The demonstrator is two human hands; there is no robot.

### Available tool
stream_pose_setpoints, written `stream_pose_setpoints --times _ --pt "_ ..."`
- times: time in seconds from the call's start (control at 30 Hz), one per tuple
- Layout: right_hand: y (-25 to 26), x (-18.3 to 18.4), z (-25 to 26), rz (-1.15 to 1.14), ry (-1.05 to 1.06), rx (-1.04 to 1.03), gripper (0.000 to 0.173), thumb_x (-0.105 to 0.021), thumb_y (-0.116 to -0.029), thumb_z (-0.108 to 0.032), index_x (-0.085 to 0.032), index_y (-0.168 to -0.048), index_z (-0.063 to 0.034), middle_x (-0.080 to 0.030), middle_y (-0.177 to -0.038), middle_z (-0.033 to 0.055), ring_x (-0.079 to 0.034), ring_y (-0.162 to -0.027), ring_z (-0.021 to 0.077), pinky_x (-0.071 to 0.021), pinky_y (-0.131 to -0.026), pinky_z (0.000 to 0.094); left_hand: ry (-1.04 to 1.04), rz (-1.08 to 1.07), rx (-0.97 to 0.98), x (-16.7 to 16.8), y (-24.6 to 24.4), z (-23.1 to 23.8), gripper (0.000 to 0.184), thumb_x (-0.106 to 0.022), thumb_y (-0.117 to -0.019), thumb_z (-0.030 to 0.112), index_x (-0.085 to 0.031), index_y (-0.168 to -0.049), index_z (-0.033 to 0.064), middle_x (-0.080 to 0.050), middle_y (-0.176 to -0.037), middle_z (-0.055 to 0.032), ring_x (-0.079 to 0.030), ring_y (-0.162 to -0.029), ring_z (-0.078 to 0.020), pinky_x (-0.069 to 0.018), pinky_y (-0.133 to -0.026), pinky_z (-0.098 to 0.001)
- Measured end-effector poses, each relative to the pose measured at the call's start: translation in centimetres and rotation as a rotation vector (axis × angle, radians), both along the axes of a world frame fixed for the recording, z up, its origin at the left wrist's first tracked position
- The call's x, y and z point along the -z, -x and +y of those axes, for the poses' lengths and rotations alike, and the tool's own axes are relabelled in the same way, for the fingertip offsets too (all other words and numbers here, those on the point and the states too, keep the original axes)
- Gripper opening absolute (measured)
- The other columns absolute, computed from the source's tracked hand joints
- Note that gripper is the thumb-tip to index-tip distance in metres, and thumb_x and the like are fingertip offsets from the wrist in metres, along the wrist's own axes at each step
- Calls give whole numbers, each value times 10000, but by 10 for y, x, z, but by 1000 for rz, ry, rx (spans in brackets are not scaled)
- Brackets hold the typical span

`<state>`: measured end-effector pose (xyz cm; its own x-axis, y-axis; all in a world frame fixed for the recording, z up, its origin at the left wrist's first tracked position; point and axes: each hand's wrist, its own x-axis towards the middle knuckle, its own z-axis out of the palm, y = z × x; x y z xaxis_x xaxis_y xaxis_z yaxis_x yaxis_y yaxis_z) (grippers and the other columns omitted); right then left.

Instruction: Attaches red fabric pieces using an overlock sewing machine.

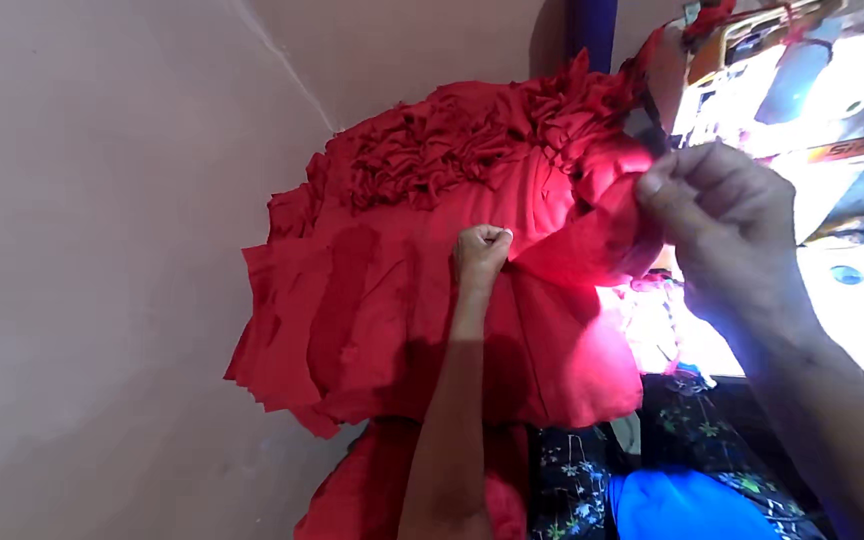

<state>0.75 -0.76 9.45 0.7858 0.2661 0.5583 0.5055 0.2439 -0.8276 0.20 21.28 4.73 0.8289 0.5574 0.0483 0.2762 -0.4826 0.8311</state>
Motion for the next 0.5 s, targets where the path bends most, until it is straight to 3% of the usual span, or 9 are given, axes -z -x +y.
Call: stream_pose_setpoints --times 0.17,0.27,0.37,0.5 --pt "-24 -37 20 -137 -46 22 40 -560 -1013 -51 -563 -993 -86 -583 -773 -107 -587 -672 -49 -520 -657 131 45 -45 36 4 22 -8 227 -607 -1020 174 -691 -1077 -29 -677 -986 -198 -635 -857 -283 -517 -795 -481" --pt "-28 -61 31 -192 -110 12 53 -560 -1017 -47 -568 -973 -77 -589 -773 -90 -590 -674 -37 -524 -668 144 204 -129 -57 -11 12 -11 177 -582 -1024 93 -690 -1069 -39 -654 -883 -103 -582 -725 -125 -513 -705 -308" --pt "-17 -75 24 -315 -153 -25 73 -545 -1027 -40 -587 -987 -86 -644 -850 -88 -643 -784 -28 -559 -760 162 455 -247 -155 -30 9 -13 163 -556 -1042 121 -658 -1094 6 -608 -820 -16 -521 -624 -35 -440 -563 -184" --pt "32 -43 -16 -418 73 -179 50 -544 -1021 -104 -578 -1012 -69 -602 -861 -79 -598 -754 -29 -535 -682 149 752 -404 -182 -34 30 -14 250 -507 -1075 243 -560 -1250 72 -626 -987 -32 -627 -806 -90 -552 -721 -248"
